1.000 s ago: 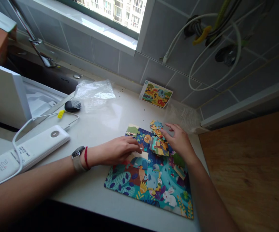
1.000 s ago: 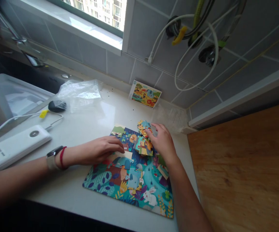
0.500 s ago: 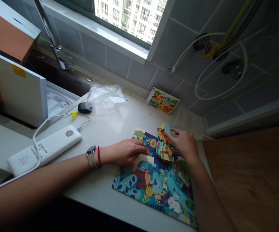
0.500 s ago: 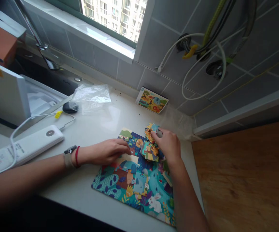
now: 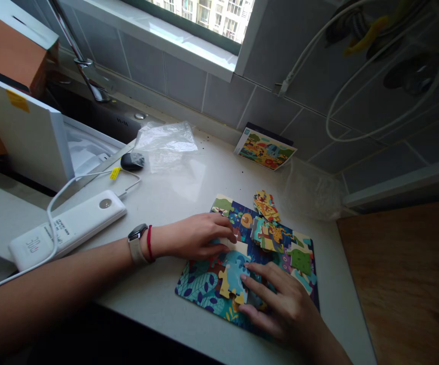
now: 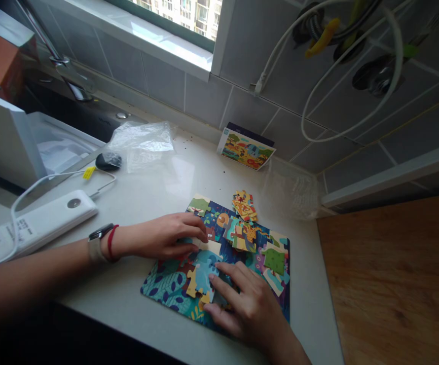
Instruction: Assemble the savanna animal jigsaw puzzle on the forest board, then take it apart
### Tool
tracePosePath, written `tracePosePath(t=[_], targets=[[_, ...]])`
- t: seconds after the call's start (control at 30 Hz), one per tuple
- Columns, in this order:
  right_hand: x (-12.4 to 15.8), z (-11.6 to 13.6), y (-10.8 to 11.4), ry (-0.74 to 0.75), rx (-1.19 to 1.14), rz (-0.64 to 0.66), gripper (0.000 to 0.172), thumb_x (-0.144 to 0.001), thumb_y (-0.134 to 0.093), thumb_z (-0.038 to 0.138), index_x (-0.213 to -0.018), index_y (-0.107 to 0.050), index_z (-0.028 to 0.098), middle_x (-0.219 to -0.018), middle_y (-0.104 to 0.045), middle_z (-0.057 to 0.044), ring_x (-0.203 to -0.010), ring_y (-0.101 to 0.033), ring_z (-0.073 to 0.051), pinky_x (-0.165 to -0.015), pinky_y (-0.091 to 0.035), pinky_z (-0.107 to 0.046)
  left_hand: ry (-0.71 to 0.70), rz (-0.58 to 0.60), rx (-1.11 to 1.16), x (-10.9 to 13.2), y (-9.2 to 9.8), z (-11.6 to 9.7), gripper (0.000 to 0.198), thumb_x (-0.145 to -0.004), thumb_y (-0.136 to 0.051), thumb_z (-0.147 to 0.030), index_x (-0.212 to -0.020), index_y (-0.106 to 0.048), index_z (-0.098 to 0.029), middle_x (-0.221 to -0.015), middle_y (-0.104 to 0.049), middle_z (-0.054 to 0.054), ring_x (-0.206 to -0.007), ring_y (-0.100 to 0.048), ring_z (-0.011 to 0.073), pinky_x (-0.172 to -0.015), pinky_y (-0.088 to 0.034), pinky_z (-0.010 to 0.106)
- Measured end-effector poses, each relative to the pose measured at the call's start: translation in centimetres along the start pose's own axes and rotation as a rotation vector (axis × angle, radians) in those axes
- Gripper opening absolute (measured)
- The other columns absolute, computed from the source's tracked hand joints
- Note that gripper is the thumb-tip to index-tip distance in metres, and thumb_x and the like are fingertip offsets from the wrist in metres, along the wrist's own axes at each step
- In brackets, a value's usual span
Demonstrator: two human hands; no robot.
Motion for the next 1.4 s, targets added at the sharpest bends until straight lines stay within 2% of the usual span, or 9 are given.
tracePosePath(t=[0.2, 0.33, 0.47, 0.53, 0.77, 0.93, 1.1, 1.27, 1.4], targets=[[-0.2, -0.2, -0.9, -0.004, -0.099, 0.025, 0.034, -0.092, -0.077, 0.038, -0.12, -0.075, 0.02, -0.121, -0.077, -0.016, -0.103, -0.071, -0.029, -0.085, -0.063, -0.045, -0.033, 0.068, -0.119, 0.3, -0.4, -0.7, 0.031, -0.094, -0.078, -0.043, -0.118, -0.074, -0.024, -0.129, -0.068, 0.011, -0.114, -0.066, 0.0275, -0.101, -0.053, 0.042], [0.4, -1.2, -0.6, -0.046, -0.194, 0.041, 0.049, -0.088, -0.081, 0.048, -0.127, -0.073, 0.02, -0.123, -0.074, -0.017, -0.11, -0.069, -0.031, -0.09, -0.062, -0.045, -0.074, 0.058, -0.153, 0.3, -1.0, -1.6, 0.039, -0.088, -0.083, -0.045, -0.121, -0.074, -0.026, -0.14, -0.062, 0.013, -0.123, -0.061, 0.0326, -0.107, -0.05, 0.048], [1.5, -2.3, -0.3, -0.132, -0.251, 0.104, 0.034, -0.093, -0.077, 0.031, -0.125, -0.073, 0.022, -0.116, -0.072, -0.013, -0.105, -0.07, -0.027, -0.087, -0.062, -0.039, -0.096, 0.11, -0.166, 0.3, -1.8, -1.8, 0.043, -0.087, -0.084, -0.045, -0.123, -0.073, -0.025, -0.145, -0.06, 0.013, -0.133, -0.056, 0.0345, -0.115, -0.045, 0.05], [1.9, -2.6, -0.3, -0.177, -0.242, 0.152, 0.034, -0.092, -0.076, 0.027, -0.126, -0.073, 0.025, -0.117, -0.07, -0.012, -0.105, -0.07, -0.027, -0.086, -0.062, -0.039, -0.086, 0.144, -0.181, 0.3, -2.1, -1.8, 0.042, -0.087, -0.083, -0.044, -0.123, -0.073, -0.025, -0.146, -0.059, 0.014, -0.135, -0.055, 0.0351, -0.116, -0.043, 0.052], [2.2, -3.0, 0.2, -0.263, -0.243, 0.174, 0.035, -0.087, -0.081, 0.031, -0.121, -0.074, 0.026, -0.117, -0.068, -0.011, -0.106, -0.068, -0.027, -0.087, -0.061, -0.039, -0.08, 0.153, -0.179, 0.1, -2.5, -2.3, 0.047, -0.089, -0.08, -0.051, -0.127, -0.072, -0.024, -0.147, -0.059, 0.015, -0.14, -0.051, 0.0369, -0.118, -0.042, 0.054], [2.1, -3.2, 0.6, -0.291, -0.229, 0.212, 0.038, -0.086, -0.084, 0.041, -0.119, -0.073, 0.026, -0.117, -0.069, -0.01, -0.109, -0.068, -0.028, -0.097, -0.059, -0.045, -0.063, 0.16, -0.207, 0.1, -2.9, -2.2, 0.05, -0.091, -0.076, -0.056, -0.129, -0.071, -0.024, -0.148, -0.059, 0.015, -0.141, -0.05, 0.0371, -0.119, -0.041, 0.054], [2.2, -2.9, 0.7, -0.291, -0.229, 0.22, 0.031, -0.09, -0.079, 0.037, -0.118, -0.073, 0.026, -0.12, -0.069, -0.011, -0.11, -0.069, -0.028, -0.096, -0.059, -0.044, -0.086, 0.149, -0.222, 0.1, -2.9, -2.3, 0.047, -0.09, -0.079, -0.052, -0.127, -0.072, -0.024, -0.147, -0.061, 0.014, -0.144, -0.048, 0.038, -0.12, -0.04, 0.053], [2.3, -2.7, 0.6, -0.286, -0.236, 0.205, 0.032, -0.091, -0.077, 0.032, -0.122, -0.071, 0.025, -0.123, -0.067, -0.012, -0.115, -0.068, -0.03, -0.105, -0.055, -0.05, -0.081, 0.202, -0.26, 0.1, -2.6, -2.3, 0.047, -0.093, -0.075, -0.054, -0.128, -0.072, -0.023, -0.148, -0.06, 0.014, -0.142, -0.05, 0.0372, -0.118, -0.042, 0.054], [2.0, -2.3, 0.7, -0.273, -0.259, 0.183, 0.031, -0.09, -0.076, 0.028, -0.121, -0.072, 0.025, -0.123, -0.068, -0.012, -0.113, -0.068, -0.029, -0.099, -0.059, -0.045, -0.083, 0.195, -0.248, 0.1, -2.2, -2.4, 0.045, -0.094, -0.075, -0.053, -0.127, -0.072, -0.022, -0.146, -0.061, 0.014, -0.142, -0.051, 0.0366, -0.118, -0.043, 0.054]])
Point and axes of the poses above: each hand's wrist, its own x-axis away from the middle knuckle, its own y-axis out of the back of the hand, z = x × y, the point moved 5 cm from there along -x, towards the middle knuckle
